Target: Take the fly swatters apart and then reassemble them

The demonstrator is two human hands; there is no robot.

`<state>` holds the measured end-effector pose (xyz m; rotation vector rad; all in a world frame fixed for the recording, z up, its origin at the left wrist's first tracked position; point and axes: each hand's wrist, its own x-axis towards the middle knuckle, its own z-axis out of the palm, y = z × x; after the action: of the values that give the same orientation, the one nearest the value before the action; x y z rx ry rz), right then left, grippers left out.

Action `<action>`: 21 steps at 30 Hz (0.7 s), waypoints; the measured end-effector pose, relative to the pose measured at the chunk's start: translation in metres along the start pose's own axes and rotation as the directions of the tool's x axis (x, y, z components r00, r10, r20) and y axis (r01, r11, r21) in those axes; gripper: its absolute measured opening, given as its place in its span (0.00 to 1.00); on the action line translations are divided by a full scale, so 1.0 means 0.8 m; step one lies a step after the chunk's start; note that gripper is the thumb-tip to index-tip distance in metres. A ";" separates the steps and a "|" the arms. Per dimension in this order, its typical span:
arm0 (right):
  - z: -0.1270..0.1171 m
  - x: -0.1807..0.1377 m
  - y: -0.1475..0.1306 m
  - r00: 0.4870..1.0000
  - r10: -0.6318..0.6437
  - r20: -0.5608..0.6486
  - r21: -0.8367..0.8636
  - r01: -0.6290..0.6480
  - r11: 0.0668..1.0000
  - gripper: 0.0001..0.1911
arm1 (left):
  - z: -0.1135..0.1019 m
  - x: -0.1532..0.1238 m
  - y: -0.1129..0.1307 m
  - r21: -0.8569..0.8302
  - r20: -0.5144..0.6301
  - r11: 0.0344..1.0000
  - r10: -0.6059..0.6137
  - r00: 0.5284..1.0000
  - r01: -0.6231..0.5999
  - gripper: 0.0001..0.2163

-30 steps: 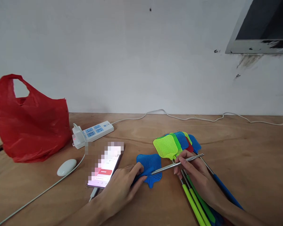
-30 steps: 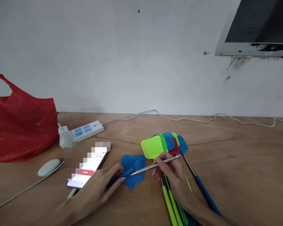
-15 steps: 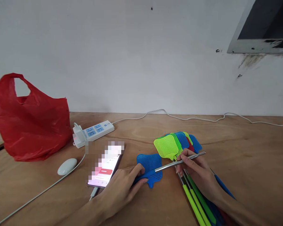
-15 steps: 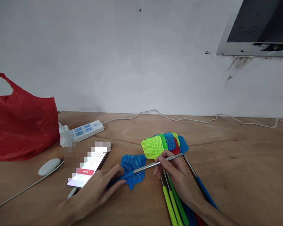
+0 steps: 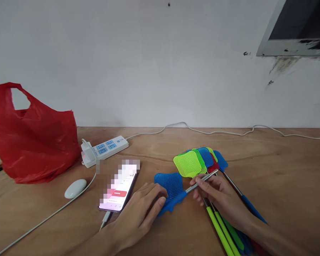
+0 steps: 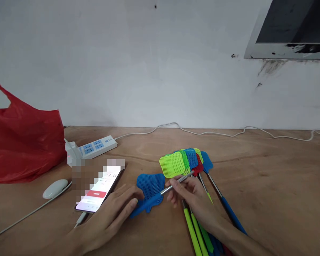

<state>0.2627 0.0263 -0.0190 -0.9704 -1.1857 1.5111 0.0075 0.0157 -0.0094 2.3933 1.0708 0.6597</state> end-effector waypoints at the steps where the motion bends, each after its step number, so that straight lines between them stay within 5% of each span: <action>1: -0.003 0.002 0.000 0.999 -0.006 -0.049 0.014 0.007 1.000 0.19 | -0.001 0.000 -0.002 0.013 -0.007 1.000 0.003 1.000 -0.003 0.11; 4: -0.008 0.005 -0.002 0.990 -0.016 -0.141 0.054 0.024 0.998 0.22 | 0.003 0.000 -0.010 0.110 0.016 0.993 0.029 0.999 -0.030 0.15; 10: -0.003 0.006 -0.010 0.996 0.044 -0.079 0.021 -0.042 0.999 0.25 | 0.014 0.002 -0.011 0.272 0.055 0.962 -0.015 0.998 0.000 0.16; 21: -0.003 0.004 -0.011 0.997 0.073 0.019 -0.133 -0.070 0.989 0.26 | 0.010 -0.001 -0.022 0.237 0.048 0.968 -0.097 0.994 0.083 0.25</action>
<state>0.2659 0.0307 -0.0112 -1.0959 -1.2938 1.5190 0.0017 0.0244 -0.0261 2.5257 1.2864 0.4496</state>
